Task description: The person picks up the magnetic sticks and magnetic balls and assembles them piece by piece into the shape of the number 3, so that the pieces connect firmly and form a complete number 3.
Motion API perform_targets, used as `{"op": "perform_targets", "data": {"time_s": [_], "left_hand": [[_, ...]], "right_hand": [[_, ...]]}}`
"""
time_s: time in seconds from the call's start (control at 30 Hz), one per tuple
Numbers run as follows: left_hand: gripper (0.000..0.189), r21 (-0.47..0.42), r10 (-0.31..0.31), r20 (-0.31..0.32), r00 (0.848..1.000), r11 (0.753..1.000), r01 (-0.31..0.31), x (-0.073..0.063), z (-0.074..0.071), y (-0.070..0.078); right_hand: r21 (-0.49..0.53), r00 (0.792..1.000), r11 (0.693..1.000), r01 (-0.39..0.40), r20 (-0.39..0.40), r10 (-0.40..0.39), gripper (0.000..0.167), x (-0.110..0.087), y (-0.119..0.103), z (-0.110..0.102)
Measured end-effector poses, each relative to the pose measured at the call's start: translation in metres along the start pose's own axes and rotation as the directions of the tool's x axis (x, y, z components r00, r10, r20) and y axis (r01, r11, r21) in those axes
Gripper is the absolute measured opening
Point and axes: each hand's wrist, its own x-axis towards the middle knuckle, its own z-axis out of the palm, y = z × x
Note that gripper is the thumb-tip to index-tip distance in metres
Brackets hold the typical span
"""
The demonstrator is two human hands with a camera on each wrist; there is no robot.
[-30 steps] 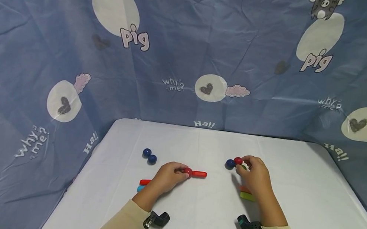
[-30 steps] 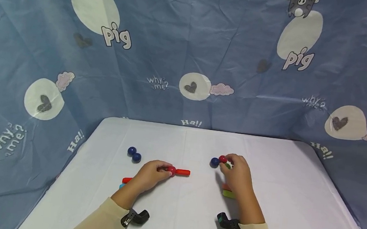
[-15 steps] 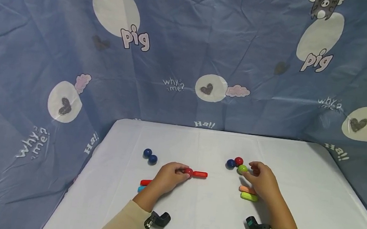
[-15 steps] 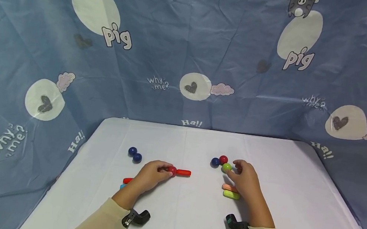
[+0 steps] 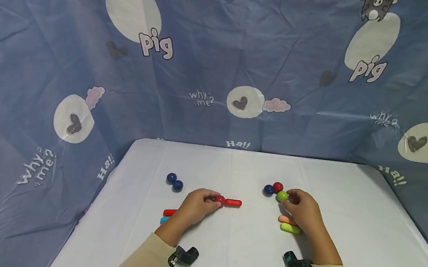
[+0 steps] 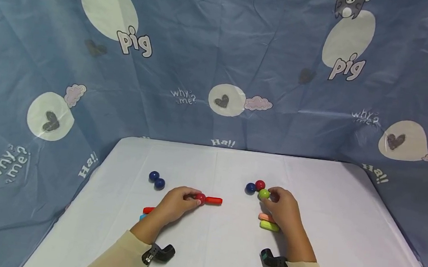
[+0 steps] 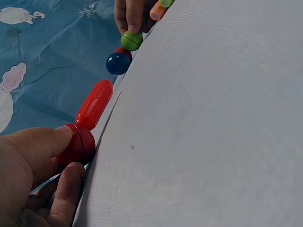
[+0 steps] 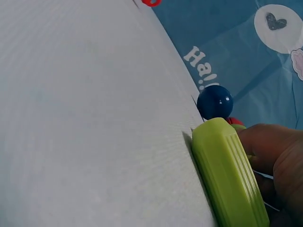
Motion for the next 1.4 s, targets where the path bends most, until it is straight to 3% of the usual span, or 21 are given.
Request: {"op": "perform_targets", "data": {"time_s": [0.63,1.4], "left_hand": [[0.032,0.007,-0.006,0.001,1.0,1.0,0.006,-0.0001,0.001,-0.002],[0.032,-0.011,-0.006,0.003,1.0,1.0,0.006,-0.0008,-0.0006,-0.0006]], "right_hand": [[0.016,0.998,0.998,-0.055,-0.007,0.055,0.044,-0.0013,0.0039,0.0046],[0.058,1.0,0.998,-0.007,-0.027,0.009,0.041,-0.0065,-0.0015,0.0046]]}}
